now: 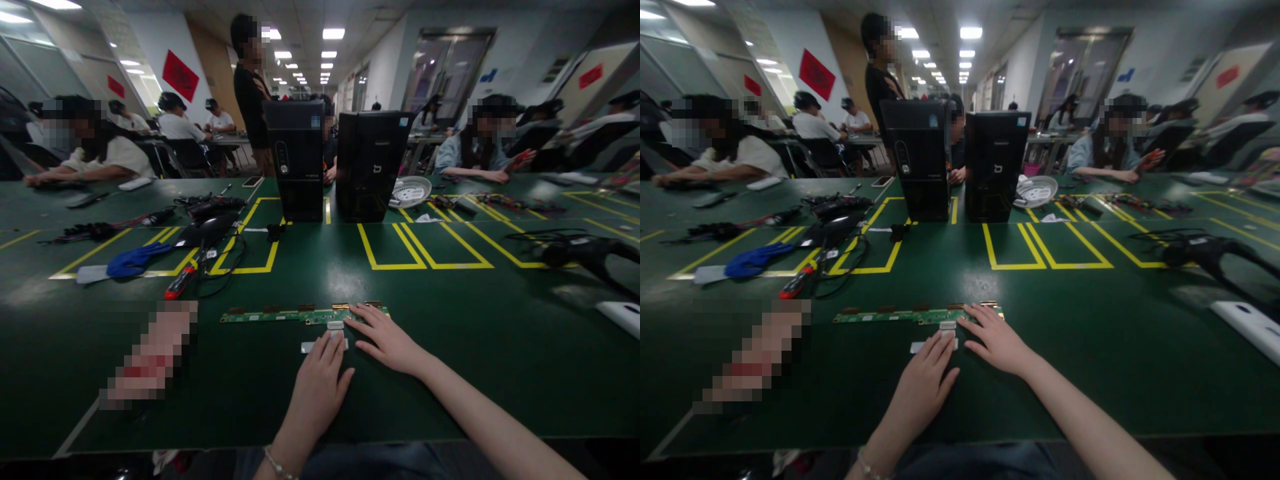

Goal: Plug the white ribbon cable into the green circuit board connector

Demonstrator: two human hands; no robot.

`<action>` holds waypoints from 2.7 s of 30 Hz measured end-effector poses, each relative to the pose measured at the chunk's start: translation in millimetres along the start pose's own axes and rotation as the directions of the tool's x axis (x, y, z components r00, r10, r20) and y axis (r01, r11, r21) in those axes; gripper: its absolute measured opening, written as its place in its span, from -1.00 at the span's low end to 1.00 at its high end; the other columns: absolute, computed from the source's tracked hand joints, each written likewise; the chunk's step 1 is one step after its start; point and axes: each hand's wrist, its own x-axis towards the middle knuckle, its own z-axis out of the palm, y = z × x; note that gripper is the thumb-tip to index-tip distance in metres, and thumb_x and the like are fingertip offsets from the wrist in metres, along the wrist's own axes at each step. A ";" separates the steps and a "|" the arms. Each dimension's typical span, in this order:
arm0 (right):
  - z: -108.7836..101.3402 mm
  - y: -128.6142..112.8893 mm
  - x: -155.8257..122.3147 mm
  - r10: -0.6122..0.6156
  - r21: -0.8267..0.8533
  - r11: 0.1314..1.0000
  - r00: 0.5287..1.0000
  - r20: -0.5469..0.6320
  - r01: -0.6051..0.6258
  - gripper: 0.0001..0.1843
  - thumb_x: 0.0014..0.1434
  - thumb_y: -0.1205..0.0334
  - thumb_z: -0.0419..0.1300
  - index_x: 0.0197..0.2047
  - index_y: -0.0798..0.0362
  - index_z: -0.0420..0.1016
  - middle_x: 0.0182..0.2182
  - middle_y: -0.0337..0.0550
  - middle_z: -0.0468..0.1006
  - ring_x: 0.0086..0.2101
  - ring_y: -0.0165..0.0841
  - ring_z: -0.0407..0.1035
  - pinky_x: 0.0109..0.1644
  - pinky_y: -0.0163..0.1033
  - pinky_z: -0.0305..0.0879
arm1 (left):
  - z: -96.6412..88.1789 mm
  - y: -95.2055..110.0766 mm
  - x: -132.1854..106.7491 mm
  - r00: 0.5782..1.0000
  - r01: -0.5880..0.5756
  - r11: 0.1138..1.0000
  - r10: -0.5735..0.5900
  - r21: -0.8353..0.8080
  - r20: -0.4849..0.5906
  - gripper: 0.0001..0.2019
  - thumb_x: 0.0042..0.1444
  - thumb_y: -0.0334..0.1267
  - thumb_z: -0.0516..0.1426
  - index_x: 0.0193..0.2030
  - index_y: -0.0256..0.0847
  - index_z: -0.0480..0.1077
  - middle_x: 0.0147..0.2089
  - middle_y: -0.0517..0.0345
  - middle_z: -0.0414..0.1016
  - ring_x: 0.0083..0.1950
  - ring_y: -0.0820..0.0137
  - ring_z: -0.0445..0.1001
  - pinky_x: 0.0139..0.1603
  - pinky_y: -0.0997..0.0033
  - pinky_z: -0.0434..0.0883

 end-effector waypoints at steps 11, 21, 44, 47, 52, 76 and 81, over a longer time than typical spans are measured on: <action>3.6 3.8 -1.0 -0.036 0.047 0.998 0.999 -0.022 0.037 -0.37 0.32 -0.11 -0.01 0.38 -0.12 0.10 0.37 -0.13 0.01 0.34 -0.16 -0.14 0.37 0.12 -0.09 | -5.9 -4.4 2.2 0.997 -0.028 0.999 0.026 0.016 0.077 -0.56 0.30 -0.22 0.05 0.27 -0.37 0.25 0.31 -0.11 0.29 0.34 0.10 0.22 0.29 0.00 0.28; 1.2 3.8 -1.9 -0.048 0.069 0.996 0.999 -0.014 0.049 -0.36 0.31 -0.12 0.00 0.39 -0.12 0.08 0.38 -0.12 -0.02 0.34 -0.15 -0.16 0.37 0.13 -0.11 | -13.2 -21.9 6.8 0.983 -0.084 0.994 0.095 -0.071 0.155 -0.56 0.32 -0.22 0.03 0.31 -0.27 0.21 0.34 -0.04 0.25 0.37 0.17 0.18 0.33 0.06 0.21; -3.4 3.7 -1.9 -0.037 0.081 0.996 0.999 0.036 0.034 -0.33 0.30 -0.14 -0.01 0.39 -0.09 0.06 0.39 -0.12 -0.06 0.35 -0.18 -0.20 0.38 0.08 -0.14 | -27.6 -54.7 20.7 0.918 -0.306 0.946 0.323 -0.105 0.231 -0.55 0.34 -0.20 0.02 0.34 -0.16 0.15 0.37 0.06 0.22 0.38 0.24 0.16 0.35 0.07 0.13; -2.8 3.6 -2.3 -0.038 0.080 0.996 0.999 0.029 0.036 -0.33 0.31 -0.14 -0.02 0.40 -0.10 0.06 0.39 -0.13 -0.07 0.35 -0.18 -0.21 0.38 0.09 -0.14 | -26.1 -51.0 18.8 0.929 -0.270 0.956 0.290 -0.117 0.228 -0.54 0.34 -0.17 0.03 0.34 -0.14 0.15 0.36 0.04 0.24 0.38 0.23 0.15 0.36 0.03 0.11; -2.8 2.0 -2.1 -0.034 0.097 0.995 0.999 0.013 0.033 -0.34 0.30 -0.12 0.00 0.40 -0.11 0.06 0.39 -0.12 -0.06 0.35 -0.17 -0.19 0.38 0.11 -0.14 | -28.4 -48.8 21.8 0.942 -0.217 0.955 0.260 -0.204 0.215 -0.60 0.35 -0.20 0.00 0.30 -0.09 0.21 0.33 0.08 0.27 0.36 0.28 0.19 0.38 0.04 0.07; -7.7 -3.4 -1.6 0.027 0.109 0.994 0.998 0.049 -0.032 -0.39 0.34 -0.10 -0.05 0.39 -0.14 0.05 0.39 -0.16 -0.05 0.35 -0.19 -0.19 0.38 0.13 -0.16 | -25.5 -119.1 -76.6 0.977 0.169 0.984 -0.161 0.050 -0.142 -0.65 0.31 -0.22 -0.04 0.16 -0.20 0.38 0.21 -0.08 0.41 0.24 0.11 0.36 0.24 -0.10 0.29; -9.2 -8.9 0.3 -0.001 0.117 0.993 1.000 -0.001 0.001 -0.47 0.34 0.02 -0.02 0.34 -0.11 0.18 0.37 -0.13 0.00 0.35 -0.17 -0.20 0.38 0.17 -0.19 | -24.8 -115.3 -74.4 0.973 0.180 0.983 -0.171 0.044 -0.156 -0.64 0.31 -0.22 -0.03 0.17 -0.22 0.37 0.20 -0.09 0.41 0.24 0.09 0.36 0.23 -0.09 0.30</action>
